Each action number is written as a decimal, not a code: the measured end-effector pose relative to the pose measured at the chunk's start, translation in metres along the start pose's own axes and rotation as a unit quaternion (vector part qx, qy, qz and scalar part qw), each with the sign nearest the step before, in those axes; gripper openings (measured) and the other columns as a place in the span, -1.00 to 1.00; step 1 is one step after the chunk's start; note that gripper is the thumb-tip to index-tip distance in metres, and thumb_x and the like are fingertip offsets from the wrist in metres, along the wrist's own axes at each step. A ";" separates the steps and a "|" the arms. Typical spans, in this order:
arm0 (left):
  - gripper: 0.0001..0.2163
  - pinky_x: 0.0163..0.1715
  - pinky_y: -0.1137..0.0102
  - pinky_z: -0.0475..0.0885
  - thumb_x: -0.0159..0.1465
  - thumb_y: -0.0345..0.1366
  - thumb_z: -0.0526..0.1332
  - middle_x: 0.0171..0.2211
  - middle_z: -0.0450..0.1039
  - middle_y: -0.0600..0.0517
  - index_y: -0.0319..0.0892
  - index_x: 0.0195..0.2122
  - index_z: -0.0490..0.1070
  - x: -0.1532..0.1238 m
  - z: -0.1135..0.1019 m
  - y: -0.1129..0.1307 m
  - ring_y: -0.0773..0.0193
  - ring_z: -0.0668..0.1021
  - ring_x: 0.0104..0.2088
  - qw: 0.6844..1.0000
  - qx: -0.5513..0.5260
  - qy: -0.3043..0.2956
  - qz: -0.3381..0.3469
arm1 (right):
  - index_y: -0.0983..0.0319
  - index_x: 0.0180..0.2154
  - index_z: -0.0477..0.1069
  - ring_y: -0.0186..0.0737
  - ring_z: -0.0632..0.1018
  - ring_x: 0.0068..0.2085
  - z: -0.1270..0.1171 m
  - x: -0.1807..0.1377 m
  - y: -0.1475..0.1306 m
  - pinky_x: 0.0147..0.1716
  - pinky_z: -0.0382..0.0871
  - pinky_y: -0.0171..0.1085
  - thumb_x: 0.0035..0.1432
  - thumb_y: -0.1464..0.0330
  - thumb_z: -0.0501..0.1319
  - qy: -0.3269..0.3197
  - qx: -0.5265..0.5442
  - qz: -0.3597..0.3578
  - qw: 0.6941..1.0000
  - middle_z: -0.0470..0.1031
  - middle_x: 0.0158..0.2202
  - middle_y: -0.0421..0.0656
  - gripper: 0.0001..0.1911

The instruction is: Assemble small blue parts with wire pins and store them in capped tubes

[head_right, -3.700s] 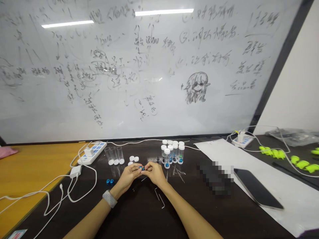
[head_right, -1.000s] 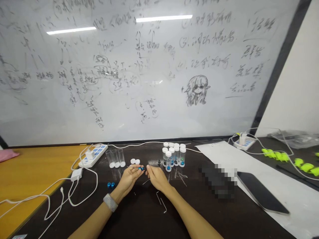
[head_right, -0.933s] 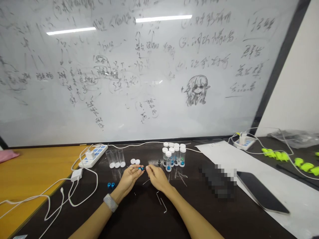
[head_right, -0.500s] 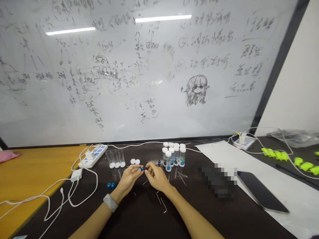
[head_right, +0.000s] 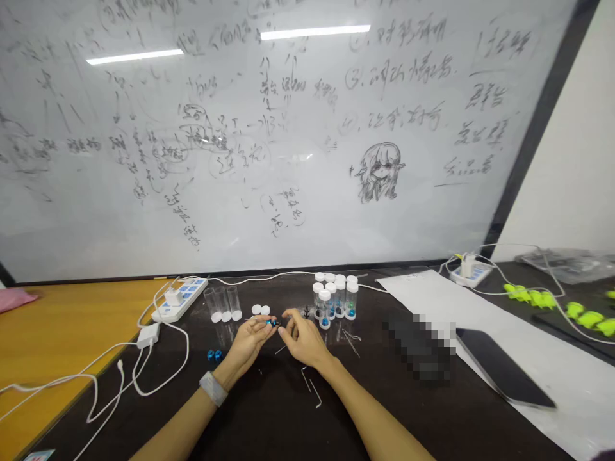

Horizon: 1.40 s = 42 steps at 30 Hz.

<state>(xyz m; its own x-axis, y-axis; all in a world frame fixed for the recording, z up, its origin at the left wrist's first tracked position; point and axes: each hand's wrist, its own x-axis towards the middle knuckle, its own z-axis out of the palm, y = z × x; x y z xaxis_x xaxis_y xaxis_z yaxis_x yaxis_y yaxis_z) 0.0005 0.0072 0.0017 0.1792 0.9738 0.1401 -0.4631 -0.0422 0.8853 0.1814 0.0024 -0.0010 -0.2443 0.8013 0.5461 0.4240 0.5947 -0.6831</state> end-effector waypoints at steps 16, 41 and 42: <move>-0.71 0.02 0.29 0.46 -0.01 -0.33 0.52 -0.18 0.59 -0.07 -0.23 -0.27 0.55 0.001 -0.001 -0.001 0.21 0.61 -0.15 1.000 -0.003 0.006 -0.002 | 0.18 -0.16 0.38 -0.28 0.45 -0.53 -0.002 0.000 -0.002 -0.47 0.25 -0.33 0.37 0.23 0.01 0.021 -0.030 -0.004 0.999 0.39 -0.54 -0.27 -0.77; -0.70 0.04 0.24 0.45 -0.03 -0.32 0.52 -0.19 0.59 -0.10 -0.24 -0.28 0.55 -0.001 0.002 0.001 0.17 0.61 -0.15 1.000 0.007 0.011 -0.005 | 0.18 -0.29 0.41 -0.25 0.47 -0.50 -0.003 -0.001 -0.003 -0.44 0.27 -0.32 0.40 0.24 -0.07 0.019 -0.049 0.001 0.999 0.40 -0.55 -0.24 -0.66; -0.70 0.04 0.25 0.45 -0.03 -0.32 0.52 -0.19 0.59 -0.09 -0.24 -0.28 0.55 -0.001 0.003 0.001 0.18 0.61 -0.15 1.000 0.006 0.012 -0.005 | 0.18 -0.25 0.40 -0.26 0.47 -0.51 -0.003 -0.001 -0.003 -0.44 0.26 -0.33 0.40 0.24 -0.05 0.023 -0.047 0.004 0.999 0.40 -0.55 -0.25 -0.69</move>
<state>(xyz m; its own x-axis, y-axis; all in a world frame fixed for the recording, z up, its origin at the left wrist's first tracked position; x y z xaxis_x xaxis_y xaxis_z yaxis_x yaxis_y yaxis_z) 0.0021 0.0055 0.0039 0.1637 0.9791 0.1210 -0.4501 -0.0350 0.8923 0.1827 -0.0002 0.0020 -0.2007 0.8002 0.5651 0.5059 0.5786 -0.6397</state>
